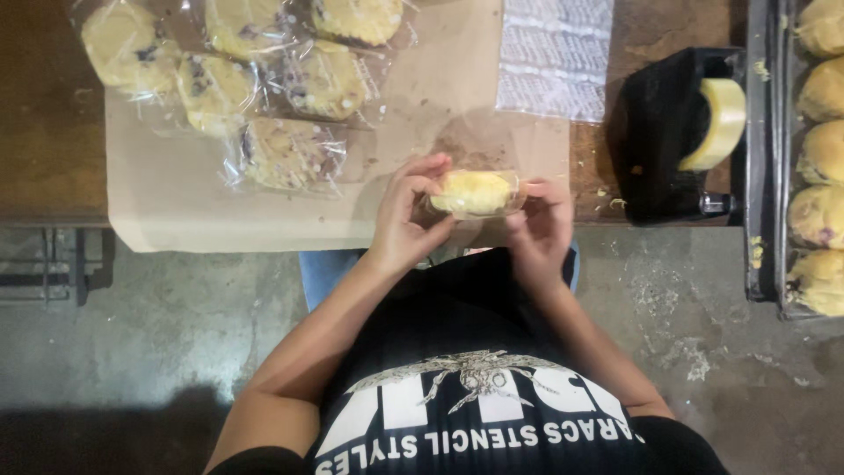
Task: The person packages baked goods by wrapping them individually in plastic wrap and securing each wrap with tape by hand.
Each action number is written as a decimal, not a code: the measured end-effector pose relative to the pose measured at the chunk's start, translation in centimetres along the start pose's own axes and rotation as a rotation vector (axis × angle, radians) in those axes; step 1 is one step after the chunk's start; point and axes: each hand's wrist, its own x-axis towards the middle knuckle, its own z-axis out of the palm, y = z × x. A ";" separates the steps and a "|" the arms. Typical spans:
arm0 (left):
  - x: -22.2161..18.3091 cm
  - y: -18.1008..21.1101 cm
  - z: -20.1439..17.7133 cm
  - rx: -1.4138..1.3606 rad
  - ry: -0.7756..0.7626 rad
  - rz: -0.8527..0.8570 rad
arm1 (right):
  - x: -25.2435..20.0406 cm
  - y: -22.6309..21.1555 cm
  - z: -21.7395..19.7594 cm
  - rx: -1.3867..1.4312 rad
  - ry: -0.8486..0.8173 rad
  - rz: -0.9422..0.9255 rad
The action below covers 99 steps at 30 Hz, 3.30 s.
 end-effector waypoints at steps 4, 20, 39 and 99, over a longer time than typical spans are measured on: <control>-0.2 0.3 0.3 -0.075 0.006 -0.029 | 0.1 -0.5 1.1 -0.318 -0.042 -0.174; 0.6 1.1 0.6 0.043 -0.064 -0.017 | 5.3 -7.2 2.4 -1.007 -0.437 -0.459; 2.7 0.5 0.1 -0.403 -0.104 -0.290 | 8.5 -6.0 0.1 -0.694 -0.579 -0.254; 4.7 5.8 -1.1 0.605 -0.428 0.288 | 2.5 -5.9 1.5 -0.291 -0.045 0.623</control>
